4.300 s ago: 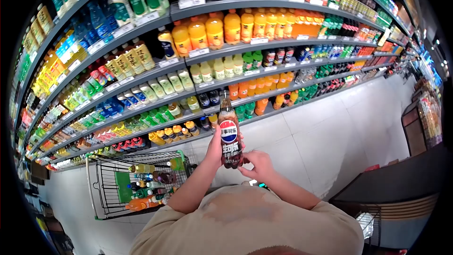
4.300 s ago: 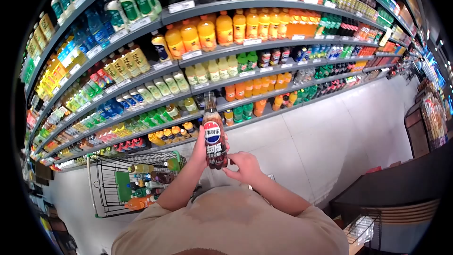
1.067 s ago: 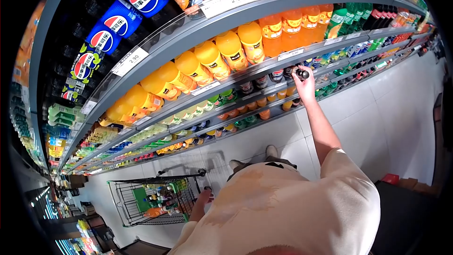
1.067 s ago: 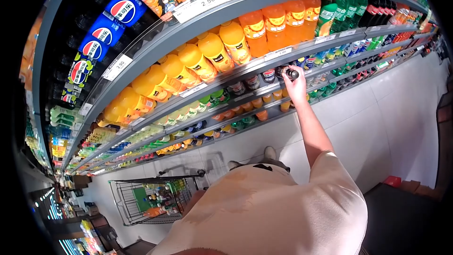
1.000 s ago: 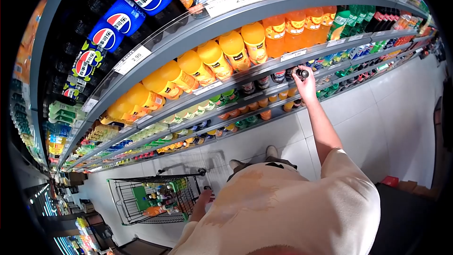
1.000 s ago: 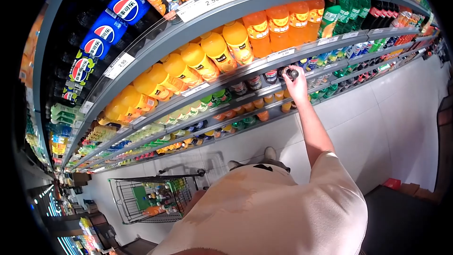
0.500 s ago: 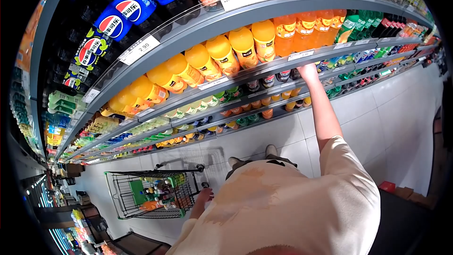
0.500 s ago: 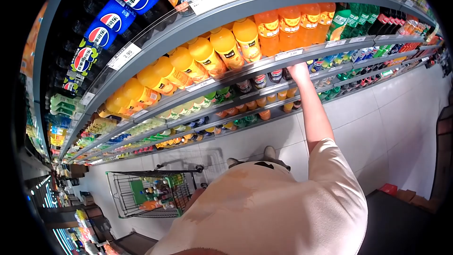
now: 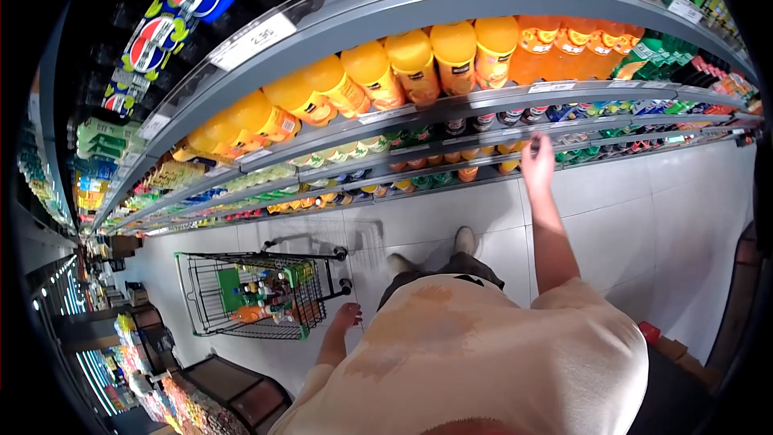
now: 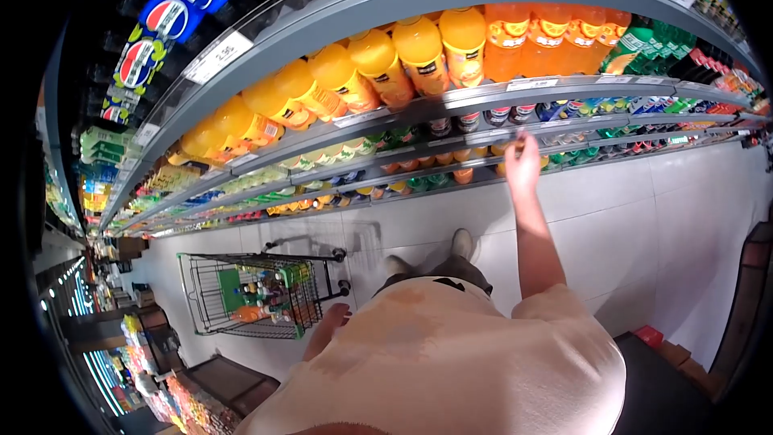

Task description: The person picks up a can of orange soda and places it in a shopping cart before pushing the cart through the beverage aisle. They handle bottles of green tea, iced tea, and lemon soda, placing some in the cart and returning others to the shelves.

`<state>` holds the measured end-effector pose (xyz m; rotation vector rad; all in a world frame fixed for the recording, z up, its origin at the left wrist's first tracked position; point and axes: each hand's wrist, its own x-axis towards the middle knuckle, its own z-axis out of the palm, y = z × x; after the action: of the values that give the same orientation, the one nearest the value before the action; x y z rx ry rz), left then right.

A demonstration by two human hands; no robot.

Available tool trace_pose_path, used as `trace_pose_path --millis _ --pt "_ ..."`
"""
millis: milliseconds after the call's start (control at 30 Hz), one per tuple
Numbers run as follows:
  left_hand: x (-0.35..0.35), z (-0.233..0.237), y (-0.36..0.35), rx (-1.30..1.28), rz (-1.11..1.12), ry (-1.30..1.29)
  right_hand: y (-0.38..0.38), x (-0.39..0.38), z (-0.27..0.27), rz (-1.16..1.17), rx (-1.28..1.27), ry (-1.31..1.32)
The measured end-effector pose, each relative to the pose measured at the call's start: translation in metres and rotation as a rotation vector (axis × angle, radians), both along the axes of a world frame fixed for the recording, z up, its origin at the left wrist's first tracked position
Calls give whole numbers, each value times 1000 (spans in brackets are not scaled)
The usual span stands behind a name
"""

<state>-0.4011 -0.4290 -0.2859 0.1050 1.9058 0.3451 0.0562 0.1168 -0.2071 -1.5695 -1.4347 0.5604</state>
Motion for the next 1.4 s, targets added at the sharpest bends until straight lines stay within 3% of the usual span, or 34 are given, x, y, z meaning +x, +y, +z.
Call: trace_pose_path --millis 67,133,167,233,267,433,533,733,833,867,933,1033,1100,1133,1233,1300,1400 --pt "4 8 -5 19 -48 10 -42 -14 -56 189 -66 2" --pt "0 6 -12 11 -15 14 -99 -41 -62 355 -225 27" --pt "-5 5 -16 16 -20 11 -119 -48 -94 487 -289 -70" --pt "-12 1 -30 54 20 10 -168 -77 -83 650 -284 27" --pt "-16 -1 -38 63 46 9 -182 -91 -84 828 -227 -19" --pt "-36 -5 -108 192 167 31 -241 -172 -65 1197 -532 -321" --pt "-32 -12 -174 224 248 23 -265 -230 -62 1364 -494 -393" --pt "-27 -17 -301 90 189 51 -335 -339 -48 1445 -380 -432" --pt "-21 -35 -369 42 46 49 -364 -381 -42 1535 -437 -487" --pt "-19 -64 -400 140 -26 54 -372 -393 -37 1554 -450 -460" --pt "-21 -72 -427 234 -90 55 -387 -414 -34 1581 -468 -433" --pt "-24 -37 -420 219 71 72 -407 -441 -41 1596 -485 -426" --pt "-33 -30 -410 67 396 -32 -419 -458 -45 1646 -511 -481" --pt "-38 -35 -409 62 407 -40 -425 -468 -44 1656 -519 -488" --pt "-57 -44 -402 115 566 -64 -444 -505 -46 1725 -610 -545" --pt "-76 -45 -386 309 687 28 -451 -531 -57 1791 -605 -506" --pt "-124 -16 -352 379 883 31 -466 -583 -88 1777 -570 -569"
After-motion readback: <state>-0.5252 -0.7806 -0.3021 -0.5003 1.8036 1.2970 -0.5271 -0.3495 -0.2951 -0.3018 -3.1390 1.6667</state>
